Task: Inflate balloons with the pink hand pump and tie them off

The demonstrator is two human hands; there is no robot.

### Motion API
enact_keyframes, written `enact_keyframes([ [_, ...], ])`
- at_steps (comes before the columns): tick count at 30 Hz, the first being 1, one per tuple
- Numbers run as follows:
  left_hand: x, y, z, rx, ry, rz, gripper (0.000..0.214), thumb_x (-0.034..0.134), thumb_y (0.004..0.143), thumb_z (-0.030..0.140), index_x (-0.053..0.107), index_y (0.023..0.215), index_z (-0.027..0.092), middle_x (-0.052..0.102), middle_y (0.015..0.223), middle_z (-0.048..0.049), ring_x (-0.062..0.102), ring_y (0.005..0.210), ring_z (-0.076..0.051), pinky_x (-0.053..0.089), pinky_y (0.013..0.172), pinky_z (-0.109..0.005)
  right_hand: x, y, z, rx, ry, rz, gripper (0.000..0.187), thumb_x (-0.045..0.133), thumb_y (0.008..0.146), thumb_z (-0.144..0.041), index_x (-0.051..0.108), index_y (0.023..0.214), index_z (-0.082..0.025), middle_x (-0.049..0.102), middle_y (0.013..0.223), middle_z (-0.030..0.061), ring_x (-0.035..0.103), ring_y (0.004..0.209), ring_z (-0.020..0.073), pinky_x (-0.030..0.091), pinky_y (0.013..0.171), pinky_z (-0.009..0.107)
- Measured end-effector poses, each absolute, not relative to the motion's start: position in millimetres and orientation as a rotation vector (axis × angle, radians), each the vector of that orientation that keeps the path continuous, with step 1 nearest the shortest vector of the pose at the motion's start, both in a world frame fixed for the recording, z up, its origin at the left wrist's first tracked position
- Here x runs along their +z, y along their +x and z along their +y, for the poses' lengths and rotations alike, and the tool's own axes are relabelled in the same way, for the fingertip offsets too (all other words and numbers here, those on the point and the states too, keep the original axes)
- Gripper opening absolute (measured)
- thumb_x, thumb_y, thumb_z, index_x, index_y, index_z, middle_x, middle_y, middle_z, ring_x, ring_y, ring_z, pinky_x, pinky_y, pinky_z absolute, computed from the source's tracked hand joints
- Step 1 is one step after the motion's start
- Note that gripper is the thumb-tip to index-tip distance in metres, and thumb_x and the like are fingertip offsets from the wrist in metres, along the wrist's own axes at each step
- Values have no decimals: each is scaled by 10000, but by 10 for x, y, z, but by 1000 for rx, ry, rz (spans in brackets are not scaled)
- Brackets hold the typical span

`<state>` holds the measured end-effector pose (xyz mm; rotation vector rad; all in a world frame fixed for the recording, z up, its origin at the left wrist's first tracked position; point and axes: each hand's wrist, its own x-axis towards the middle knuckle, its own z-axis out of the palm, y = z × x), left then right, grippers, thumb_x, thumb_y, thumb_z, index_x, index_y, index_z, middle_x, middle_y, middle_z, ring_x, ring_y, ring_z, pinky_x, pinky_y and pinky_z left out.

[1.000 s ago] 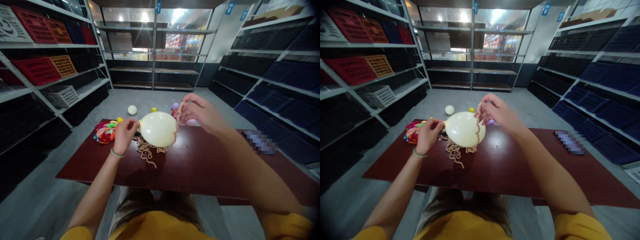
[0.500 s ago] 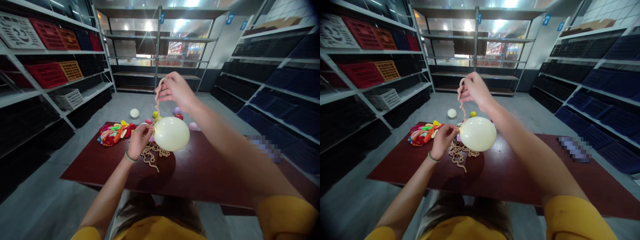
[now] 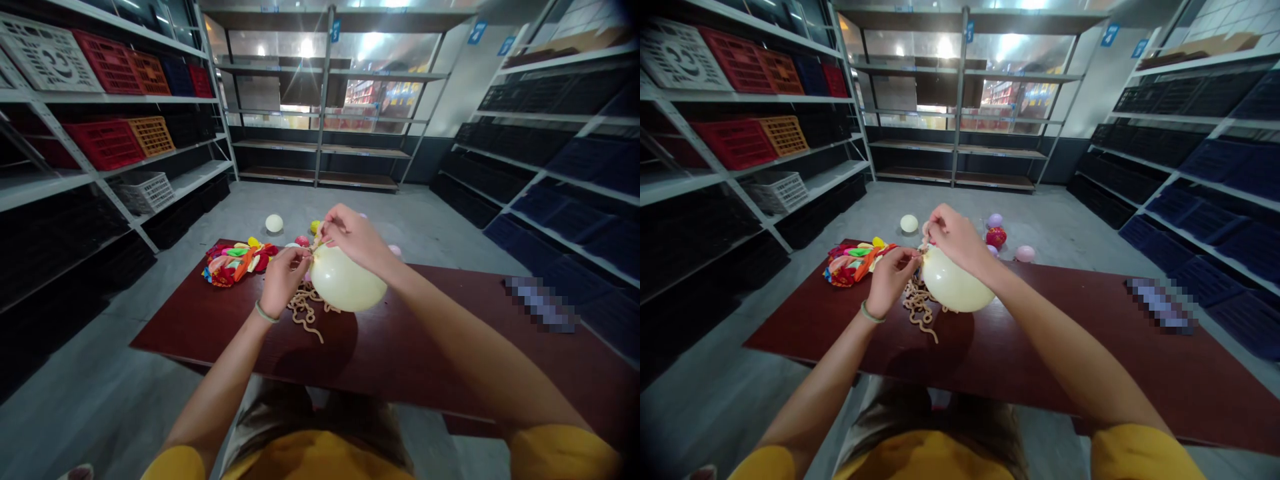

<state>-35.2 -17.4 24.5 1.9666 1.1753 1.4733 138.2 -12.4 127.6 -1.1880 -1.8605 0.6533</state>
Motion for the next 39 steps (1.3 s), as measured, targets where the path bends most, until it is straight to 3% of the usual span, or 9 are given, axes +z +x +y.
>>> enact_keyframes([
  [6, 304, -362, -206, 1464, 1990, 1177, 138, 585, 917, 285, 679, 905, 185, 722, 936, -53, 655, 912, -189, 479, 850, -299, 1101, 1479, -397, 421, -1251, -1844, 26, 555, 905, -273, 553, 892, -251, 728, 888, 13, 692, 864, 213, 508, 748, 378],
  [18, 609, -385, -259, 1168, 1810, 1099, 183, 650, 851, 350, 695, 847, 173, 679, 763, -19, 595, 677, -140, 442, 608, -237, 1017, 1551, -546, 618, -959, -1537, 87, 619, 909, -314, 559, 945, -262, 691, 901, 10, 706, 894, 189, 592, 831, 394],
  [27, 612, -348, -254, 1053, 1190, 894, 181, 752, 776, 295, 667, 858, 158, 690, 779, -8, 645, 640, -105, 563, 650, -246, 1081, 1616, -711, 911, -826, -1566, 94, 575, 911, -298, 497, 887, -251, 690, 1022, 29, 660, 832, 162, 574, 651, 325],
  [30, 636, -300, -289, 1117, 998, 810, 203, 783, 749, 274, 656, 838, 143, 684, 740, -10, 650, 614, -101, 573, 632, -234, 1033, 1640, -776, 1046, -819, -1677, 97, 479, 962, -312, 413, 908, -267, 662, 896, -1, 628, 698, 145, 539, 584, 321],
  [34, 669, -221, -346, 1203, 842, 769, 214, 805, 729, 243, 641, 815, 135, 670, 706, 2, 642, 603, -86, 564, 604, -198, 842, 1643, -815, 791, -950, -1876, 61, 410, 1007, -328, 429, 993, -272, 582, 835, -15, 568, 623, 125, 507, 605, 328],
  [39, 653, -150, -378, 1259, 773, 756, 212, 806, 731, 231, 626, 790, 137, 681, 727, 7, 659, 659, -77, 559, 643, -172, 632, 1623, -768, 260, -943, -2110, 120, 479, 987, -302, 479, 1090, -239, 622, 1006, 71, 607, 883, 206, 515, 764, 379],
])
